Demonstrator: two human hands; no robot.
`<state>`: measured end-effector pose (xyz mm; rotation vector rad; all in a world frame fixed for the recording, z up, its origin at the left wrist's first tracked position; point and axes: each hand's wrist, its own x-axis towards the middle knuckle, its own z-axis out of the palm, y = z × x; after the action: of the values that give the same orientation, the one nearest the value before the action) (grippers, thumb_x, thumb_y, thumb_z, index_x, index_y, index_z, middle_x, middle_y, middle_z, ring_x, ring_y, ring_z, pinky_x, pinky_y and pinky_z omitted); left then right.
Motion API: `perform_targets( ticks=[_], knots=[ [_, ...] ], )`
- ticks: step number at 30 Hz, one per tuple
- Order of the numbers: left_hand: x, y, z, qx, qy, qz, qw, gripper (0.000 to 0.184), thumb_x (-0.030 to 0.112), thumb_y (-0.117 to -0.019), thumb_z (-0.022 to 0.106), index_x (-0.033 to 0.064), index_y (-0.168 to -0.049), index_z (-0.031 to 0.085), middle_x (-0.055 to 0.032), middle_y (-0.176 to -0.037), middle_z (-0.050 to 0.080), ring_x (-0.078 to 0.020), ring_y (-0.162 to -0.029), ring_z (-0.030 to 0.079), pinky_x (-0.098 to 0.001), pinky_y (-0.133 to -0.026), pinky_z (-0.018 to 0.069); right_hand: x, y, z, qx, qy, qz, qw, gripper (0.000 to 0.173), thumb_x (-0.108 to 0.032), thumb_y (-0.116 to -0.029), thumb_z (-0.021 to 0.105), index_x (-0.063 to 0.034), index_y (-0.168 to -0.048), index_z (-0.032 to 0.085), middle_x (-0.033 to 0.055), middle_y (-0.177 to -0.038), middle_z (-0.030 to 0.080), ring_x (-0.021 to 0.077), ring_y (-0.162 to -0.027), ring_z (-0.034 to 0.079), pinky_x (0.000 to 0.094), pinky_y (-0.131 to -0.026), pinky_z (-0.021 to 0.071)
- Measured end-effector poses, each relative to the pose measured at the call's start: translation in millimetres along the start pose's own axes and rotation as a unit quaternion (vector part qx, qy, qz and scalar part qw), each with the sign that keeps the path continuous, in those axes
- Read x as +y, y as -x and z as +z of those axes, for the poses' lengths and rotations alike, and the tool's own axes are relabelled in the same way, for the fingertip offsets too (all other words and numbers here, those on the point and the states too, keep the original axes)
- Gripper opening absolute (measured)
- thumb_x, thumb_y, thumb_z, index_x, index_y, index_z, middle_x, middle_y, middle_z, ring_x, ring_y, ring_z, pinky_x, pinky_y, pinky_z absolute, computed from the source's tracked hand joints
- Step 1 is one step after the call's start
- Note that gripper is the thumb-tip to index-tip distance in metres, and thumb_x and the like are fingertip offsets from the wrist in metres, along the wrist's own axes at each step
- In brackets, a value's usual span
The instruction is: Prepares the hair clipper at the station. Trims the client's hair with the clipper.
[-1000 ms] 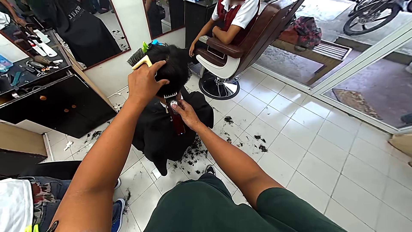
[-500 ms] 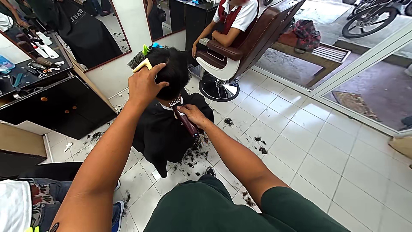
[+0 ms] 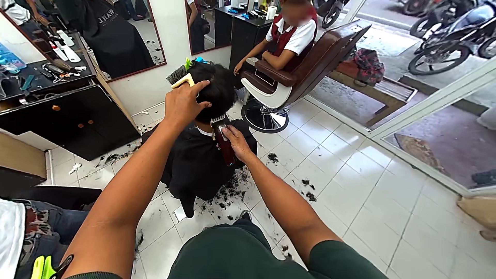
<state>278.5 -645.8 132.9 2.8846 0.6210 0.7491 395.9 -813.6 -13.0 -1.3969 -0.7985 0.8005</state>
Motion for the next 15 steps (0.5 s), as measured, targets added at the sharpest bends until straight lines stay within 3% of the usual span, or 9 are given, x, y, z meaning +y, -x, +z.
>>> perform_targets(
  ticks=[2, 5, 7, 10, 15],
  knots=[
    [-0.2, 0.3, 0.4, 0.008, 0.017, 0.007, 1.000, 0.056, 0.041, -0.0902, 0.077, 0.0273, -0.143, 0.062, -0.0251, -0.103, 0.070, -0.0462, -0.092, 0.068, -0.0653, -0.075, 0.0511, -0.7, 6.0, 6.1, 0.004, 0.038, 0.045, 0.998, 0.041, -0.034, -0.1088, 0.049, 0.0012, -0.126, 0.061, 0.0164, -0.096, 0.070, 0.0238, -0.077, 0.070, 0.0425, -0.073, 0.0617],
    [-4.1, 0.8, -0.7, 0.008, 0.028, 0.013, 0.999, 0.054, 0.039, -0.0909, 0.076, 0.0272, -0.142, 0.063, -0.0241, -0.106, 0.071, -0.0456, -0.095, 0.069, -0.0657, -0.076, 0.0518, 1.6, 12.4, 25.7, -0.009, 0.102, 0.151, 0.983, 0.043, -0.037, -0.1064, 0.056, 0.0030, -0.101, 0.068, 0.0110, -0.083, 0.068, 0.0175, -0.069, 0.067, 0.0375, -0.068, 0.0595],
    [-4.7, -0.1, -2.0, -0.003, 0.027, 0.015, 1.000, 0.055, 0.040, -0.0917, 0.075, 0.0283, -0.143, 0.062, -0.0243, -0.105, 0.070, -0.0451, -0.093, 0.068, -0.0645, -0.075, 0.0517, 1.6, 11.4, 43.6, 0.035, 0.073, 0.153, 0.985, 0.042, -0.035, -0.1066, 0.056, 0.0052, -0.103, 0.067, 0.0137, -0.086, 0.069, 0.0195, -0.073, 0.069, 0.0388, -0.071, 0.0611],
    [-3.1, -0.1, -3.2, -0.015, 0.031, 0.014, 0.999, 0.055, 0.039, -0.0925, 0.075, 0.0287, -0.144, 0.061, -0.0247, -0.106, 0.069, -0.0449, -0.094, 0.068, -0.0638, -0.076, 0.0514, -5.5, 0.7, 62.2, 0.098, 0.065, 0.141, 0.983, 0.044, -0.034, -0.1025, 0.064, 0.0074, -0.116, 0.063, 0.0217, -0.100, 0.069, 0.0276, -0.088, 0.070, 0.0435, -0.080, 0.0598],
    [-3.7, -0.3, -2.9, -0.013, 0.027, 0.018, 0.999, 0.055, 0.039, -0.0924, 0.074, 0.0283, -0.144, 0.061, -0.0239, -0.103, 0.069, -0.0438, -0.091, 0.068, -0.0620, -0.074, 0.0515, -9.3, -10.0, 68.5, 0.117, 0.048, 0.143, 0.981, 0.044, -0.034, -0.1000, 0.068, 0.0058, -0.116, 0.063, 0.0205, -0.097, 0.069, 0.0266, -0.082, 0.070, 0.0408, -0.075, 0.0603]
  ],
)
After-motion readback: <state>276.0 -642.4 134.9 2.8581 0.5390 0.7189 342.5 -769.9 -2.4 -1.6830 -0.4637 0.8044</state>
